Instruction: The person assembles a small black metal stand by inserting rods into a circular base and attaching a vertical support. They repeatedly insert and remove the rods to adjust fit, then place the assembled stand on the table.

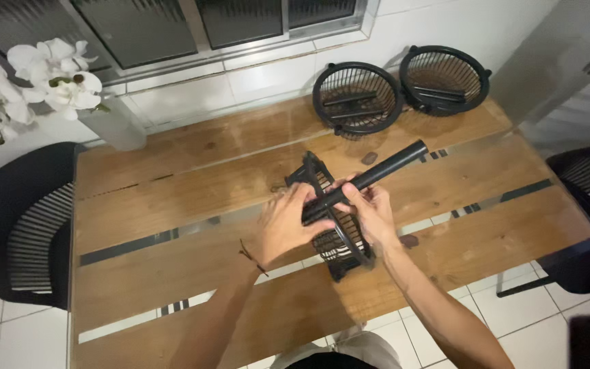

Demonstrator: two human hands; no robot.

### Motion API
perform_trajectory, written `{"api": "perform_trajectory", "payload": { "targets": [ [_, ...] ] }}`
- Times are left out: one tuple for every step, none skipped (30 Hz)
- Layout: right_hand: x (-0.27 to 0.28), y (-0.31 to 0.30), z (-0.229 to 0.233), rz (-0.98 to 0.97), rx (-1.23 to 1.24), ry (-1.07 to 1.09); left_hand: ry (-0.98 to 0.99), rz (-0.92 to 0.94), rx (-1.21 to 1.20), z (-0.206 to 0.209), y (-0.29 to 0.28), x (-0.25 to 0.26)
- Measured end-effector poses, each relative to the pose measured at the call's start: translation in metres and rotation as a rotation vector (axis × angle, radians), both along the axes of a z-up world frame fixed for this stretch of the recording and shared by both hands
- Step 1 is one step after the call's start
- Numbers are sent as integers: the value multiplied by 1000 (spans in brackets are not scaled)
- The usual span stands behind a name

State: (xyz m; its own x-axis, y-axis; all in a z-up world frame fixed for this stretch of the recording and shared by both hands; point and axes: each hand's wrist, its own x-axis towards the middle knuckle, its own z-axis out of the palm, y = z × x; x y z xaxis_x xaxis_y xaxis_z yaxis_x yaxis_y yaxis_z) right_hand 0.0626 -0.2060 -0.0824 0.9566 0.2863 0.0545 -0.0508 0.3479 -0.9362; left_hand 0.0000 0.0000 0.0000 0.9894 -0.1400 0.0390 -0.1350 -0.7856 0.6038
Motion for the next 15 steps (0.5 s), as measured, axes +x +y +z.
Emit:
{"api": "perform_trajectory", "payload": {
  "targets": [
    [-1, 0, 0, -45, 42, 32, -10, -4, 33, -7, -6, 1],
    [-1, -1, 0, -90, 85, 65, -21, -9, 66, -13, -12, 3],
    [-1, -2, 0, -132, 128, 96, -33, -11, 99, -19, -17, 4],
    [-2, -5, 0, -152, 136, 122, -83, -27, 124, -24, -22, 8],
    [-3, -7, 0, -176, 144, 148, -133, -46, 148, -28, -26, 13],
    [-3, -10, -1, -199, 153, 174, -184, -65, 172, -31, -29, 17],
    [-4, -13, -2, -178, 211, 182, -226, -62, 169, -34, -33, 19],
    [-4, -17, -4, -157, 268, 190, -268, -59, 167, -37, -36, 21],
    [-5, -20, -6, -134, 325, 202, -306, -54, 164, -39, -38, 23],
    [-5, -29, -6, -96, 105, 199, -316, -69, 176, -39, -40, 26],
    [-4, -40, -6, -58, -112, 193, -326, -87, 190, -39, -40, 30],
    [-4, -49, -5, -19, -329, 187, -336, -104, 204, -39, -41, 34],
    [-6, -55, -3, -9, -433, 143, -332, -101, 202, -37, -43, 38],
    [-9, -62, 1, 1, -538, 100, -327, -97, 200, -36, -44, 41],
    [-11, -67, 6, 11, -643, 56, -323, -94, 199, -35, -46, 44]
  ]
}}
